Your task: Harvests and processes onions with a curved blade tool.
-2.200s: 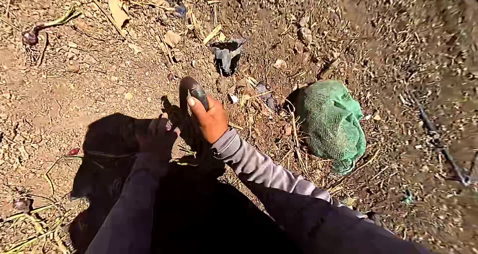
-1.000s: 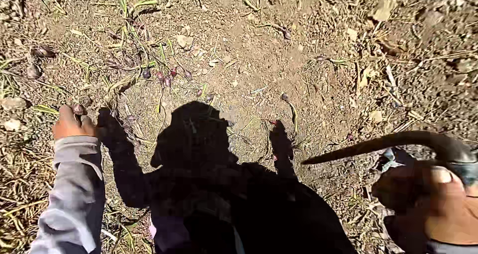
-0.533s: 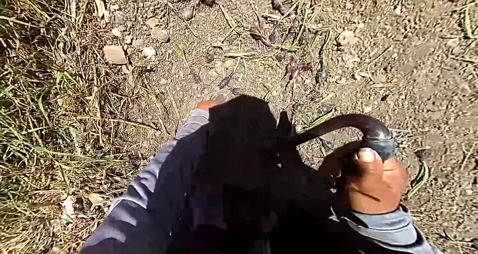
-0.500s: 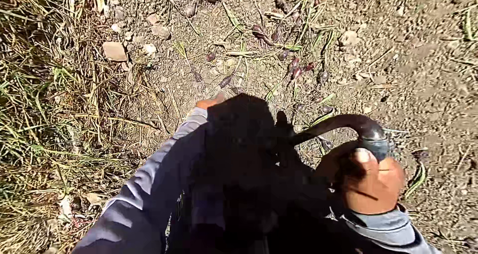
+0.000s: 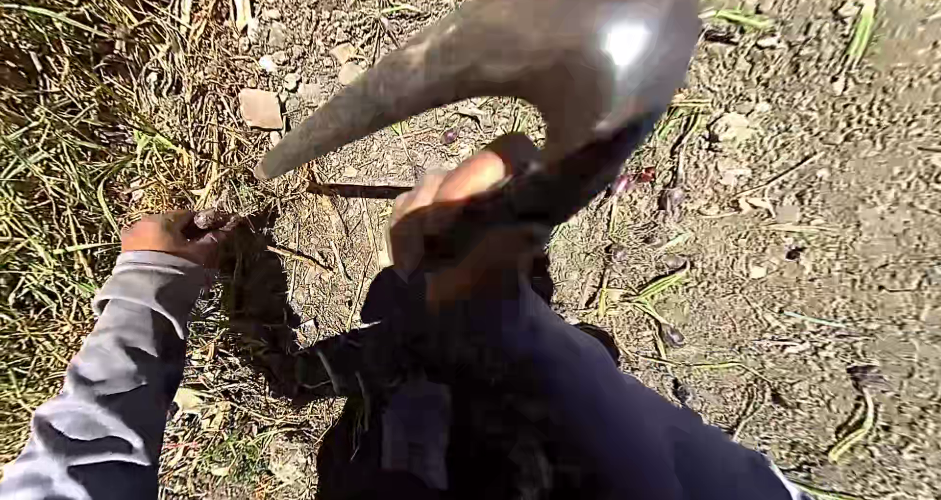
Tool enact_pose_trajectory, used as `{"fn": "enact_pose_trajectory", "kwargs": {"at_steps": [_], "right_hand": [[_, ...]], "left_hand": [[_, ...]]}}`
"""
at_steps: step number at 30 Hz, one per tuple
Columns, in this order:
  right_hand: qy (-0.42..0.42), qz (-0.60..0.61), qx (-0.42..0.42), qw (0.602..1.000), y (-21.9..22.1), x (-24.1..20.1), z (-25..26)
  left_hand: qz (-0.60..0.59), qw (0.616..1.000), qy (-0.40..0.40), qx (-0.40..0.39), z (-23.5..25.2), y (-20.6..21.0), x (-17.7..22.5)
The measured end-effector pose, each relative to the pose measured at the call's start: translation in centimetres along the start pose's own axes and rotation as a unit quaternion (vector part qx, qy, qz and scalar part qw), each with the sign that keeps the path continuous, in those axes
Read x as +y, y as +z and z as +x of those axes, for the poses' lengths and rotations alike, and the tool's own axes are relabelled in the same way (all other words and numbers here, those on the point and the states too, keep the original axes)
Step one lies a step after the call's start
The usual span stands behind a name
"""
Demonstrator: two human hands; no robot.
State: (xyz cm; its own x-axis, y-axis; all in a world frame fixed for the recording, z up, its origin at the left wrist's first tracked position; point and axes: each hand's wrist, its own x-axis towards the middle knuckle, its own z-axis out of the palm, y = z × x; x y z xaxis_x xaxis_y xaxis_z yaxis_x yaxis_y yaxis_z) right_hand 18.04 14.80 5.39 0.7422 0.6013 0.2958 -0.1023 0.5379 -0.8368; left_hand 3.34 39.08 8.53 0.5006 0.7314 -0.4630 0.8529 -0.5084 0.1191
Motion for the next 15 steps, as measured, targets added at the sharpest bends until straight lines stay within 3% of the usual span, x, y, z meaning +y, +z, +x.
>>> {"fn": "enact_pose_trajectory", "kwargs": {"at_steps": [2, 5, 6, 7, 8, 9, 10, 11, 15], "right_hand": [[0.084, -0.189, -0.010, 0.978, 3.0, 2.4, 2.1], [0.129, -0.232, 0.000, 0.964, 3.6, 3.0, 1.7], [0.117, -0.212, 0.019, 0.970, 3.1, 2.1, 0.6], [0.038, -0.166, 0.023, 0.985, 1.7, 2.3, -0.8], [-0.097, -0.063, -0.009, 0.993, -0.6, 3.3, -2.4], [-0.089, -0.073, -0.037, 0.993, -2.3, 0.9, -4.0], [0.060, -0.187, -0.039, 0.980, -3.0, -4.6, -5.2], [0.105, -0.243, -0.045, 0.963, -4.2, -7.2, -5.8], [0.150, -0.307, -0.020, 0.940, -5.6, -8.8, -6.5]], "left_hand": [[-0.001, 1.000, 0.019, 0.006, 0.2, -0.8, 2.0], [0.069, 0.996, 0.031, -0.054, 1.3, 0.0, 6.7], [0.100, 0.991, 0.022, -0.090, 1.6, 1.3, 8.4], [0.131, 0.984, 0.004, -0.123, 2.2, 3.0, 9.9], [0.145, 0.979, -0.007, -0.143, 3.0, 5.0, 10.6], [0.153, 0.976, -0.002, -0.154, 3.4, 7.1, 10.3], [0.154, 0.974, 0.008, -0.167, 3.5, 8.3, 9.9], [0.150, 0.974, 0.019, -0.171, 4.0, 8.4, 9.7], [0.032, 0.992, 0.099, -0.067, 3.5, 5.7, 8.6]]}}
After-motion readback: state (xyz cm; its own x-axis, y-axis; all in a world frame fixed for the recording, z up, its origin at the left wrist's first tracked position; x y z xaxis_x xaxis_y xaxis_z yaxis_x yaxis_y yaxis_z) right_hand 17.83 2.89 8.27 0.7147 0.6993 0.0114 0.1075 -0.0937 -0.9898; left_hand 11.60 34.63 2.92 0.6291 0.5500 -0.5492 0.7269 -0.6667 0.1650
